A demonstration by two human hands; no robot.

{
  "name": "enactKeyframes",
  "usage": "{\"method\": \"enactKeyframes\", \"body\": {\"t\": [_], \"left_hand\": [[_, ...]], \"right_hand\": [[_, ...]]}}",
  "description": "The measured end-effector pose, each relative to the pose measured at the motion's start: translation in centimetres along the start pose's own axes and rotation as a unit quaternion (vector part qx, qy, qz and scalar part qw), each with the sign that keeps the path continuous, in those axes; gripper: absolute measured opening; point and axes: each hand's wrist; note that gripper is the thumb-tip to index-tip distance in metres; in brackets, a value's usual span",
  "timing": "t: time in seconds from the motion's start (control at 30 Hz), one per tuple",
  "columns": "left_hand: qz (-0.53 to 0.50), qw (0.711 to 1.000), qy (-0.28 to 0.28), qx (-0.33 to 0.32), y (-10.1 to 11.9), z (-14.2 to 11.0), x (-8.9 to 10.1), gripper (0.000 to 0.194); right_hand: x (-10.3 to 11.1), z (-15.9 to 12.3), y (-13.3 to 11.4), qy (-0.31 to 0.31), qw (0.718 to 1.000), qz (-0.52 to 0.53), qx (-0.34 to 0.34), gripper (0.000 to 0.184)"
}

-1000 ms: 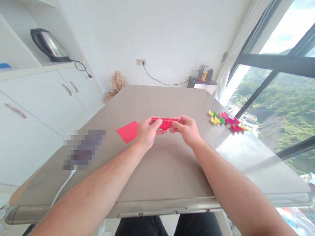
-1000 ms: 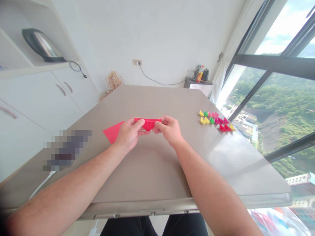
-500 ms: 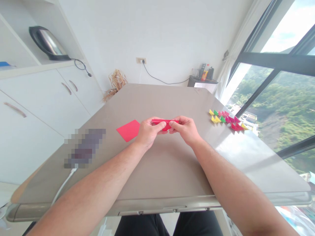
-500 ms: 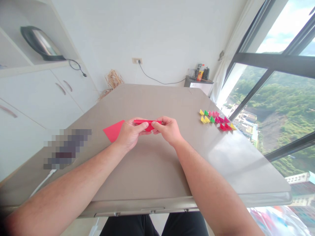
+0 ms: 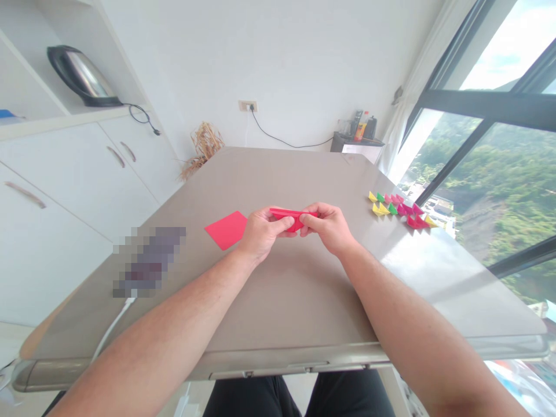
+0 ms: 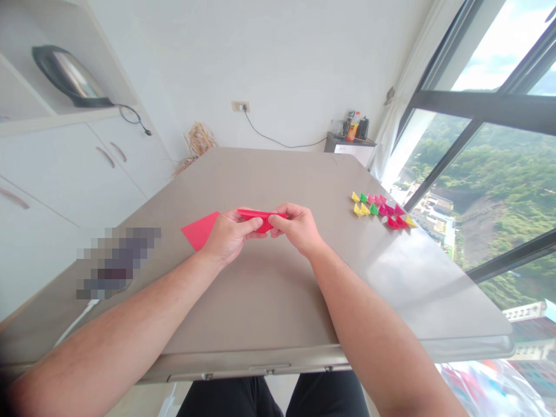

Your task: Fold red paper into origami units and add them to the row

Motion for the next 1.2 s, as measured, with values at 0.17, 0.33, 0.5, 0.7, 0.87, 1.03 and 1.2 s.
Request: {"method": "enactKeyframes", "body": {"t": [0.17, 0.33, 0.5, 0.7, 0.87, 1.03, 1.2], "left_hand": [[-0.012, 1.000, -0.002, 0.005, 0.0, 0.0, 0.1, 0.032], [0.000, 1.000, 0.012, 0.009, 0.0, 0.1, 0.1, 0.032], [0.000, 1.000, 0.029, 0.011, 0.2, 0.1, 0.0, 0.031], [-0.009, 0.999, 0.039, 0.001, 0.4, 0.2, 0.0, 0.031], [-0.007, 1.000, 0.028, -0.004, 0.2, 0.3, 0.4, 0.033], [-0.004, 0.999, 0.038, -0.006, 0.0, 0.4, 0.6, 0.035], [0.013, 0.999, 0.036, -0.007, 0.1, 0.5, 0.5, 0.035]], "right_hand": [[0.1, -0.1, 0.0, 0.005, 1.000, -0.024, 0.004, 0.010], [-0.1, -0.2, -0.1, 0.003, 0.999, -0.049, 0.000, 0.014], [0.2, 0.0, -0.1, -0.006, 1.000, -0.004, -0.011, 0.029], [0.8, 0.2, -0.1, -0.028, 0.999, 0.025, -0.025, 0.035], [1.2, 0.2, -0.2, -0.048, 0.998, 0.018, -0.034, 0.035], [1.3, 0.1, -0.3, -0.053, 0.998, 0.005, -0.040, 0.035], [1.1, 0.1, -0.2, -0.023, 0.999, -0.037, -0.016, 0.026]]}}
Point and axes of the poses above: each hand's wrist, its own z-axis towards the middle knuckle, its own x-axis out of the back of the hand, y = z × x, and after that the axes turned 7 degrees about -x, right-handed
